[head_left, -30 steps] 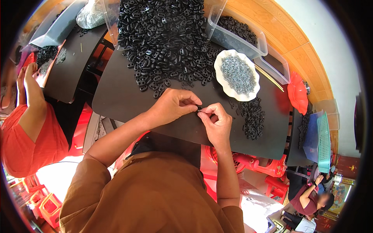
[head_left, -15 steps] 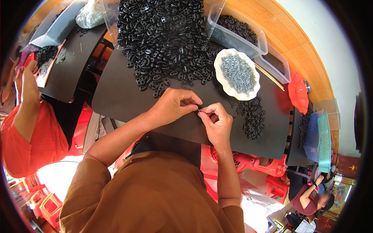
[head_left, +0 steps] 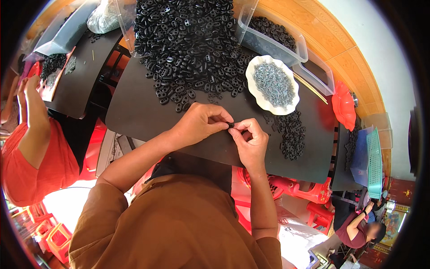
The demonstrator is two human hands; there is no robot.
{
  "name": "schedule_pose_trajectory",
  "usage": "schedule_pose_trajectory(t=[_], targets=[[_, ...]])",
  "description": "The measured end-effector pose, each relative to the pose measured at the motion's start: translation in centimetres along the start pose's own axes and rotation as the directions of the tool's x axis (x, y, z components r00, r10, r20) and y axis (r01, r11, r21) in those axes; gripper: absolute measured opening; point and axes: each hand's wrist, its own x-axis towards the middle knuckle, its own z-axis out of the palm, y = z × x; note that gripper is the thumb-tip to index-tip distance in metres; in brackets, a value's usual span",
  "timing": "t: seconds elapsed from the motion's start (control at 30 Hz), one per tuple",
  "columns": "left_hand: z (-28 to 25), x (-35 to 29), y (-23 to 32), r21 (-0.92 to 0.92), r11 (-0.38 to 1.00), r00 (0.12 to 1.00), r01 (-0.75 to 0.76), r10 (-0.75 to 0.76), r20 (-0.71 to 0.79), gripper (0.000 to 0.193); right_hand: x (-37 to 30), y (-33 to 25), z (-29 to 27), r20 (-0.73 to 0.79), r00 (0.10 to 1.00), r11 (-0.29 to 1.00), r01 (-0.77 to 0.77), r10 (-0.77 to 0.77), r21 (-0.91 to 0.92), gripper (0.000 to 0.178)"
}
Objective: The person inserts small metal pins into black plastic components by hand. They pick up a component from a large pile on the table, insert a pin from a white bowl, and place the assembled unit back onto the table. The process is repeated continuously throughout the clip.
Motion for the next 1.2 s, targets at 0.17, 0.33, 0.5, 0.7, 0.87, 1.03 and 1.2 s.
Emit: schedule_pose_trajectory(t=[0.17, 0.33, 0.5, 0.7, 0.87, 1.03, 1.2], targets=[[0.6, 0.0, -0.3, 0.146, 0.981, 0.992, -0.124, 0.125, 0.005, 0.013, -0.1, -0.2, -0.1, 0.021, 1.0, 0.994, 0.021, -0.018, -0.11, 0.02], [0.9, 0.2, -0.8, 0.299, 0.899, 0.946, -0.32, 0.321, 0.05, 0.015, -0.2, -0.7, -0.4, 0.04, 0.998, 0.987, 0.045, -0.04, -0.152, 0.021], [0.8, 0.0, -0.1, 0.256, 0.94, 0.974, -0.228, 0.22, 0.058, 0.016, -0.3, -0.7, -0.7, 0.062, 0.997, 0.988, 0.053, -0.045, -0.143, 0.022], [0.6, 0.1, -0.5, 0.323, 0.912, 0.967, -0.255, 0.242, 0.081, 0.016, -0.3, -1.2, -0.8, 0.074, 0.991, 0.98, 0.121, -0.111, -0.156, 0.022], [0.7, 0.2, -1.0, 0.323, 0.892, 0.948, -0.317, 0.306, 0.085, 0.014, -0.7, -0.5, -1.1, 0.055, 0.989, 0.976, 0.143, -0.135, -0.167, 0.02], [0.8, 0.2, -1.1, 0.304, 0.885, 0.934, -0.353, 0.353, 0.055, 0.014, -0.5, -0.3, -1.1, 0.042, 0.979, 0.955, 0.206, -0.202, -0.216, 0.018], [0.7, 0.0, -0.7, 0.272, 0.937, 0.975, -0.219, 0.221, 0.023, 0.012, -0.6, -0.8, -1.0, 0.034, 0.992, 0.976, 0.129, -0.125, -0.178, 0.02]])
